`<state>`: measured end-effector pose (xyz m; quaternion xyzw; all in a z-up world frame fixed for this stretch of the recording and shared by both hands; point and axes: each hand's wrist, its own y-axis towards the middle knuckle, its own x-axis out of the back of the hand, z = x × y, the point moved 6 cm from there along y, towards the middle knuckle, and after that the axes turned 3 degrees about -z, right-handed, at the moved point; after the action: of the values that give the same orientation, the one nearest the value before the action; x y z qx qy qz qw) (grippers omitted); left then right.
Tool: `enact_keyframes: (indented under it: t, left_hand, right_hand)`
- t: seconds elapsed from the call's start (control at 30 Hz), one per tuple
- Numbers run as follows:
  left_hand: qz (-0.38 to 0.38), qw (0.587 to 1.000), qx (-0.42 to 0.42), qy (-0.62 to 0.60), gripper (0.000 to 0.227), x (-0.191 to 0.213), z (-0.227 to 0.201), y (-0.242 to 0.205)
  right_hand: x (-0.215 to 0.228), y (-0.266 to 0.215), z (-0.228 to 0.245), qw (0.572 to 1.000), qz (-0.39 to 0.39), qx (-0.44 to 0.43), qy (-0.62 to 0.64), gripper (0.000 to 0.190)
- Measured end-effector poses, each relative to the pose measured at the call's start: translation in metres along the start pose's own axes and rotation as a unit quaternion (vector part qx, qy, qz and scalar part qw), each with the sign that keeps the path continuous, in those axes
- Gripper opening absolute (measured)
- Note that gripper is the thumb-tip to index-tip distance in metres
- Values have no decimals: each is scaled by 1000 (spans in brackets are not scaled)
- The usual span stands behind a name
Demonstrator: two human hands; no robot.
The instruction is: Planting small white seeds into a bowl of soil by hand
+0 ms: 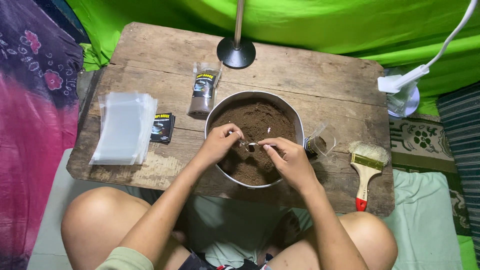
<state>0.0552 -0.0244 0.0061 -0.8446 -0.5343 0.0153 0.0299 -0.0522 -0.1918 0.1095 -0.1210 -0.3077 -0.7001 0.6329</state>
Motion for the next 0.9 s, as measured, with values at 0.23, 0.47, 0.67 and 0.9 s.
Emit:
enact_keyframes:
  t: [0.23,0.47,0.67,0.9]
  left_hand:
    - [3,1000,2,-13,14,-2,11,1]
    - [14,999,13,-25,14,-4,9,-1]
    - [16,999,21,-26,13,-4,18,1]
    - [14,999,14,27,13,-3,5,-5]
  right_hand:
    - [1,1,-13,1000,-2,-5,-17,17]
    - [-6,1,-5,1000,13,15,-7,20]
    - [-12,-1,-1,999,31,25,-12,19]
    - [-12,-4,-1,999,39,30,-8,18]
